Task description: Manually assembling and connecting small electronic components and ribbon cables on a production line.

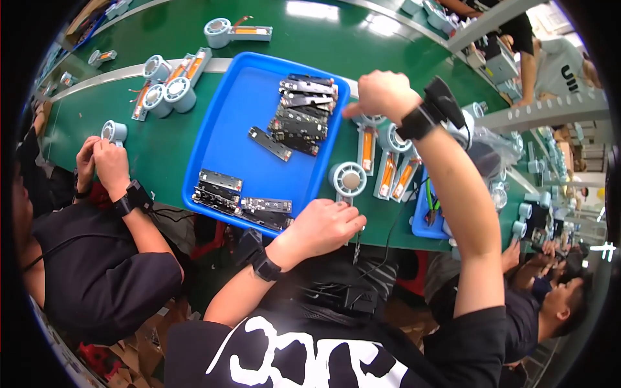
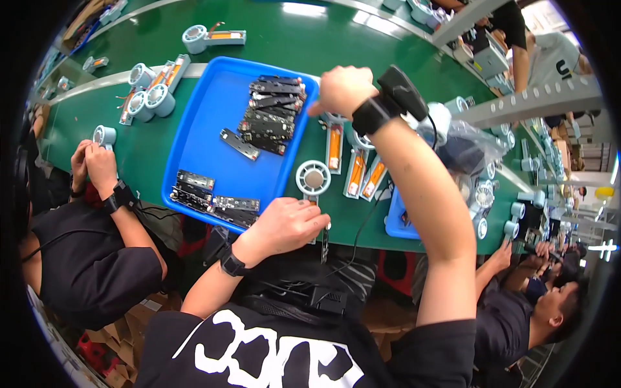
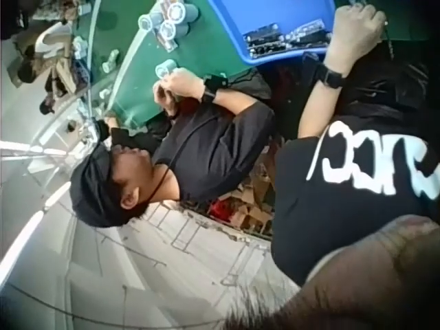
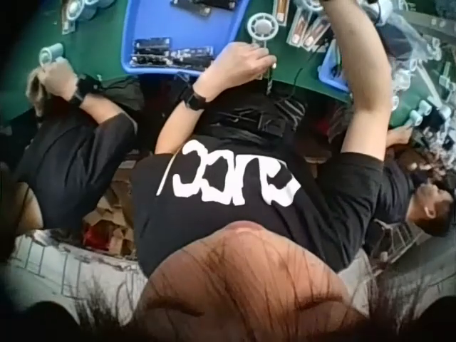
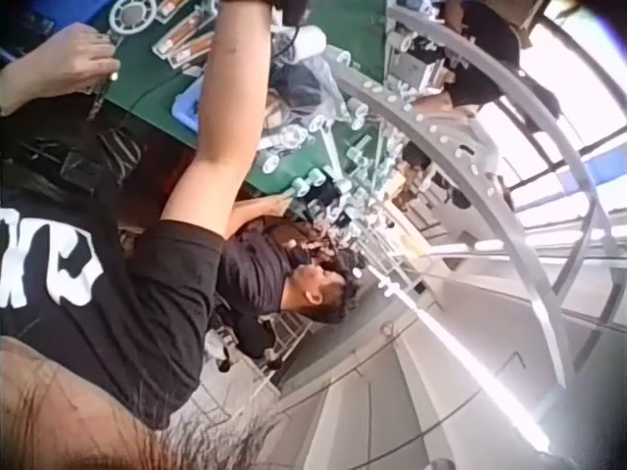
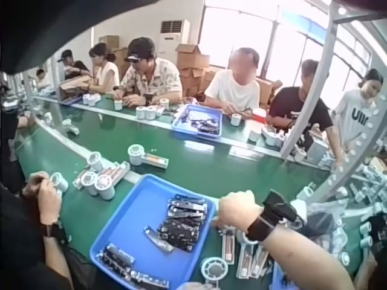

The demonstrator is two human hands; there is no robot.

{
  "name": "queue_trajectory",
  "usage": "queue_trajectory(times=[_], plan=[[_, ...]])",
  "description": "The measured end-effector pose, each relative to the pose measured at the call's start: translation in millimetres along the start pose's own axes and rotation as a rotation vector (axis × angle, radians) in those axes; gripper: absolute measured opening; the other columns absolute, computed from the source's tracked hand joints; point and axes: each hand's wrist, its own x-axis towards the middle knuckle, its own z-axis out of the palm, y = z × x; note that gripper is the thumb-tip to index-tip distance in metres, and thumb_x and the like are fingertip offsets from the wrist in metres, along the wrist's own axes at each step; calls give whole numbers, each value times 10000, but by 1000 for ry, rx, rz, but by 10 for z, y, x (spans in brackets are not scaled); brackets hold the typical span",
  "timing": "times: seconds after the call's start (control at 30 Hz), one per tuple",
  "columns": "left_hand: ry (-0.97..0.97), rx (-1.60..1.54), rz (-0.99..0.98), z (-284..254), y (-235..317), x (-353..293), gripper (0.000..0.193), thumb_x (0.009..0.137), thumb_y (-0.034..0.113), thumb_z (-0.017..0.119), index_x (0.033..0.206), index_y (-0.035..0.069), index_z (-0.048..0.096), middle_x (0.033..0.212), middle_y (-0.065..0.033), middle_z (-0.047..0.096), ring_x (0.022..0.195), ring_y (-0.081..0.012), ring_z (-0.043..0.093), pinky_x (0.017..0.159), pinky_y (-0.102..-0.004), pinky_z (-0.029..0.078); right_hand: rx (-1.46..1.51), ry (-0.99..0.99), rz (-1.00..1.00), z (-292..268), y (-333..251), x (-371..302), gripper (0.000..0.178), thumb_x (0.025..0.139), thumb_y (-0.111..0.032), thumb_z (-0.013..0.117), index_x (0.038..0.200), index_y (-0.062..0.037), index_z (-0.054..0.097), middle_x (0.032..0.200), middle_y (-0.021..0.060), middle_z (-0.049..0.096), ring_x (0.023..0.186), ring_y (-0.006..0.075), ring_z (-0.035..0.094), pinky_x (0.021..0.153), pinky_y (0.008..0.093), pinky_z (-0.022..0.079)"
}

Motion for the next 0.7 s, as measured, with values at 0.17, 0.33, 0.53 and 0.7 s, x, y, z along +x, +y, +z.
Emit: queue_trajectory(times=[0.17,0.33,0.53,0.7], plan=[[100,-30,-113,-21,30,-113,177,766,97,750,924,99,671,692,-16,557,656,-185,633,553,-336,473,861,356,11,135,-524,-1391,309,895,-275,747,908,6,618,765,140,666,705,303,678,676,402,531],[155,-91,-166,22,43,-49,238,758,78,787,979,89,698,716,-36,609,650,-221,633,562,-355,494,1206,436,211,1191,-999,-2250,423,860,-42,750,1235,-10,556,811,81,669,682,189,639,643,322,500],[178,-173,-295,-141,53,-109,267,767,51,807,1013,54,705,828,-83,652,725,-260,652,633,-368,532,1500,354,315,1285,-1089,-2284,465,862,16,732,1290,-25,555,856,53,631,688,83,574,610,260,456],[146,-140,-399,-186,101,-104,278,771,34,808,1029,28,705,914,-109,655,787,-278,656,687,-367,546,1458,428,244,1316,-1014,-2145,429,874,8,726,1274,-20,571,843,17,571,675,51,514,591,227,408]])
